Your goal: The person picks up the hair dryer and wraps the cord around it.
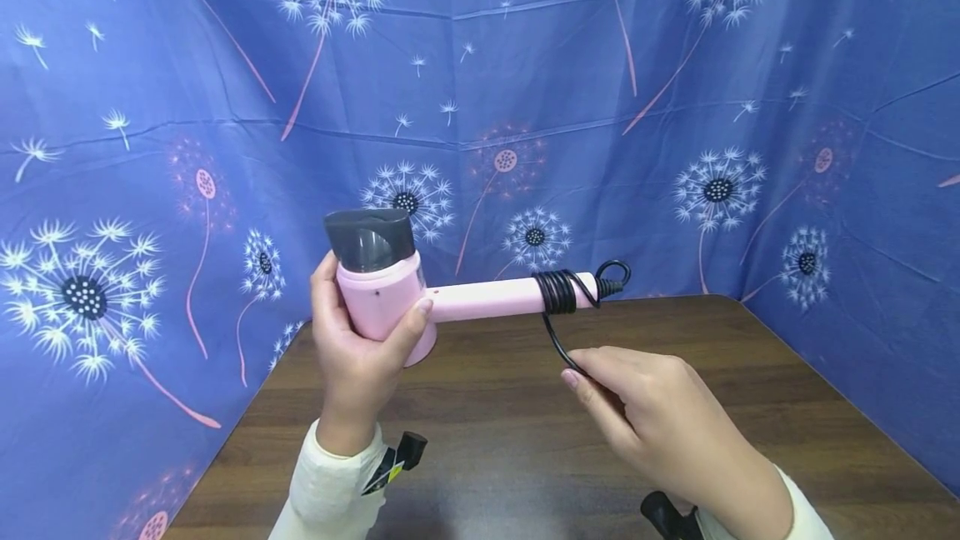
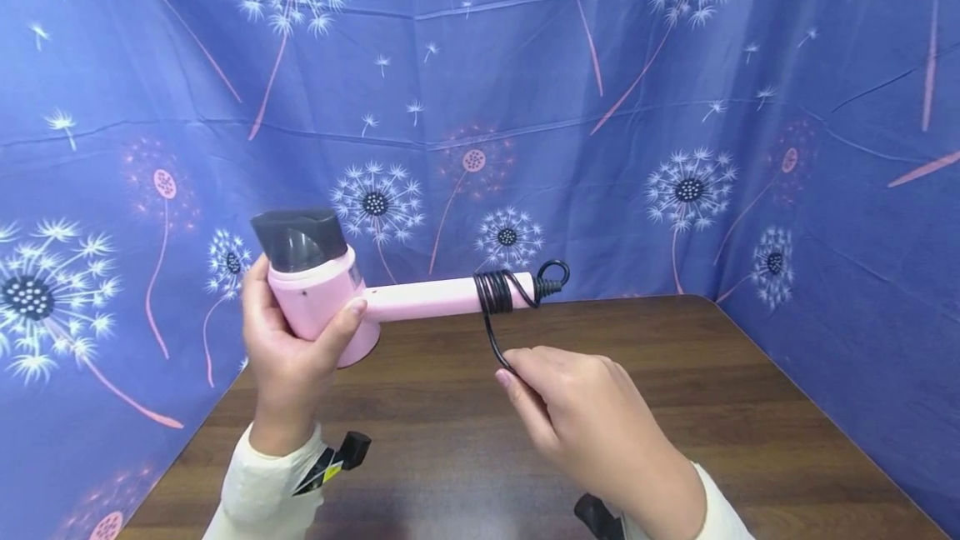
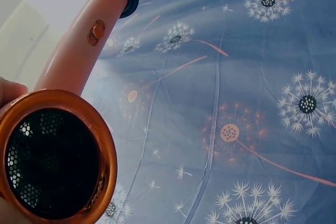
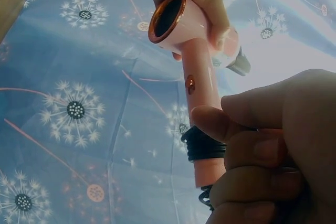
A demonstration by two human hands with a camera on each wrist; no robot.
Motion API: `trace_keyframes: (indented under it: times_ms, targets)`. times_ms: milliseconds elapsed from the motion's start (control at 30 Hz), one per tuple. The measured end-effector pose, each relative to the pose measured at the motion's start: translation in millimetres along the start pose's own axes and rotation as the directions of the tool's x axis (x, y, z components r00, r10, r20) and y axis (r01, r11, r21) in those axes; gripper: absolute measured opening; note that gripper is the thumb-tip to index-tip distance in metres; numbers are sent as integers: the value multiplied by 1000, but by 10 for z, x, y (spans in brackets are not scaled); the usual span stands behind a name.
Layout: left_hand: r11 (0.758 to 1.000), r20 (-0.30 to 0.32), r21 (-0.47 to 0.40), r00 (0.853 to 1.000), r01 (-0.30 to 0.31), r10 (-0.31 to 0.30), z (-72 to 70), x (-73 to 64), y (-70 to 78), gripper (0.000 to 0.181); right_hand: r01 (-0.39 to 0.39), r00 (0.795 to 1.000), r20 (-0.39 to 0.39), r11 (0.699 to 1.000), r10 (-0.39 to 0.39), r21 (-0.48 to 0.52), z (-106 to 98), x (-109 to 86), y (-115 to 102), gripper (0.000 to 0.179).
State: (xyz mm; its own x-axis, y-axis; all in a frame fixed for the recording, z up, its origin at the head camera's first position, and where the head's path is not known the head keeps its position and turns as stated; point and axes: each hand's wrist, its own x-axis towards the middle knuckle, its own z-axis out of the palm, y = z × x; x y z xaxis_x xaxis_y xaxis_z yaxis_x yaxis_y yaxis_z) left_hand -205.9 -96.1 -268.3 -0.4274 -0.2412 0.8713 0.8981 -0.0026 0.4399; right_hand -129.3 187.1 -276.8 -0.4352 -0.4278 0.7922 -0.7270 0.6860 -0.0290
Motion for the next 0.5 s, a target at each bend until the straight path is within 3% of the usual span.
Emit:
trace_keyframes:
  times_ms: [200, 400, 500]
  targets:
    - [991, 31, 122, 998, 46, -50, -14, -31, 16, 94, 29, 1000, -9, 1000, -29, -7, 0, 2, -1, 9]
    - [948, 88, 314, 993, 47, -78, -10, -57, 55, 103, 25, 1000, -16, 999, -26, -32, -5, 1, 11, 6]
    - [932, 106, 361, 992, 22, -65, -13, -70, 70, 102, 16, 1000, -17, 999, -16, -35, -1, -8, 8, 6]
